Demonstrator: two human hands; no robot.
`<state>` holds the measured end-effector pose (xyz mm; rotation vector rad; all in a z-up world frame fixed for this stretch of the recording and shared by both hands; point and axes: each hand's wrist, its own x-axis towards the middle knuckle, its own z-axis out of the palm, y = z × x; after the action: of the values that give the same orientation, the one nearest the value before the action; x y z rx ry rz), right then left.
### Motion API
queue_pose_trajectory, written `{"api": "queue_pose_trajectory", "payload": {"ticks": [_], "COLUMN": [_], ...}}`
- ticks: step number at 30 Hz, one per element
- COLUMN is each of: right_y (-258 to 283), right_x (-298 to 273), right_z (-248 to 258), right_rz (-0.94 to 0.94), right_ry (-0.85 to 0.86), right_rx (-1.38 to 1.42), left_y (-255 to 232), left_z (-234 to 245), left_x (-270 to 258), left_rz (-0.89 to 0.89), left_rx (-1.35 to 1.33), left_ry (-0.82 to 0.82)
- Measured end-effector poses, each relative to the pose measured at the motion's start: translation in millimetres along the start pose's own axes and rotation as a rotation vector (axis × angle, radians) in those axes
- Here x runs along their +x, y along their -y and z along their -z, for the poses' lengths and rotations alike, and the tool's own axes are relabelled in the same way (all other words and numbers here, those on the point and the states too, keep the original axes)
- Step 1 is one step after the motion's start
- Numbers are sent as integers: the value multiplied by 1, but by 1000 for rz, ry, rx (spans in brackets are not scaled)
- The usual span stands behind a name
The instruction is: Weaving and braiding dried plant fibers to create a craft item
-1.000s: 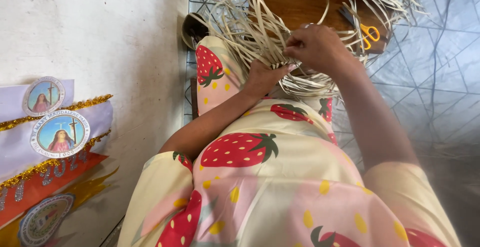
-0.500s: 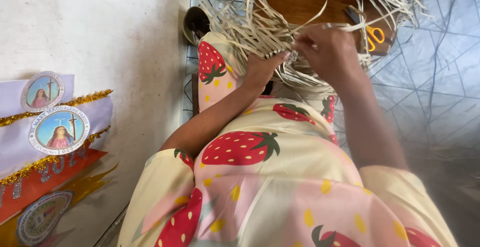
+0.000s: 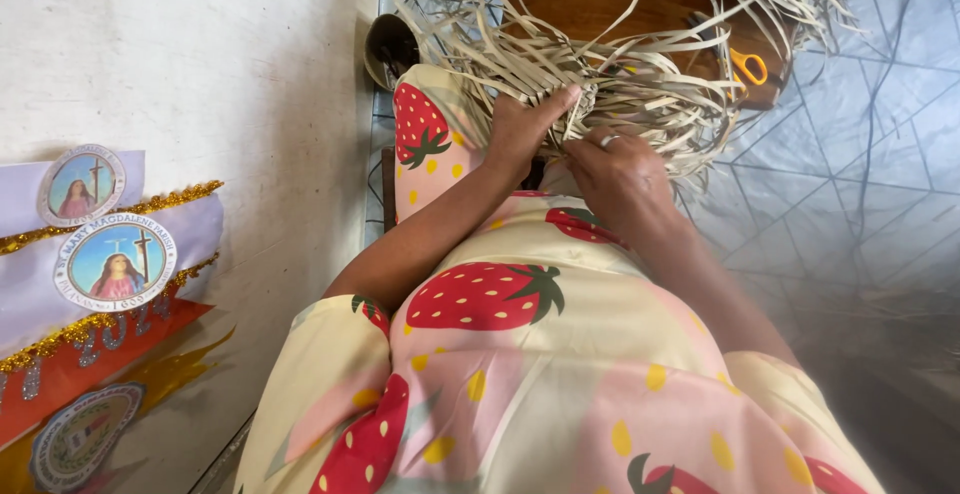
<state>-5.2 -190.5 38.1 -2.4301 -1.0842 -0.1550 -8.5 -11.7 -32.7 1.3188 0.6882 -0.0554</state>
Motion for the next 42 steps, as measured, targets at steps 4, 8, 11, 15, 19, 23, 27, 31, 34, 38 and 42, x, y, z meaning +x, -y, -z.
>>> {"api": "queue_pose_trajectory", "payload": {"ticks": [4, 8, 11, 15, 19, 23, 27, 31, 34, 38, 42], "right_y": [-10, -53, -64, -38, -34, -40, -41, -44, -46, -41, -42], "right_x": [8, 17, 20, 19, 12, 12, 13, 17, 17, 18, 11], "right_z": [6, 21, 34, 22, -6, -28, -43, -45, -45, -43, -41], "right_rz": [43, -109, -260, -331, -418, -573, -644, -729, -751, -778, -754], "right_ry": [82, 62, 140, 232, 128, 43, 28, 23, -5, -46, -44], "right_rx": [209, 0, 109, 196, 319, 419, 513, 572, 653, 718, 669], "left_y": [-7, 20, 24, 8, -18, -46, -27, -9, -15, 2, -10], "left_z": [-5, -1, 0, -3, -3, -10, 1, 8, 12, -2, -19], "left_x": [-1, 8, 11, 9, -2, -15, -10, -5, -10, 2, -10], "left_rz": [-26, -39, -62, -28, -5, 50, 84, 85, 35, 107, 183], "left_rx": [64, 105, 72, 48, -48, -85, -68, -31, -22, -153, -209], "left_ry": [-13, 33, 66, 36, 26, -15, -49, -71, -33, -38, 22]}}
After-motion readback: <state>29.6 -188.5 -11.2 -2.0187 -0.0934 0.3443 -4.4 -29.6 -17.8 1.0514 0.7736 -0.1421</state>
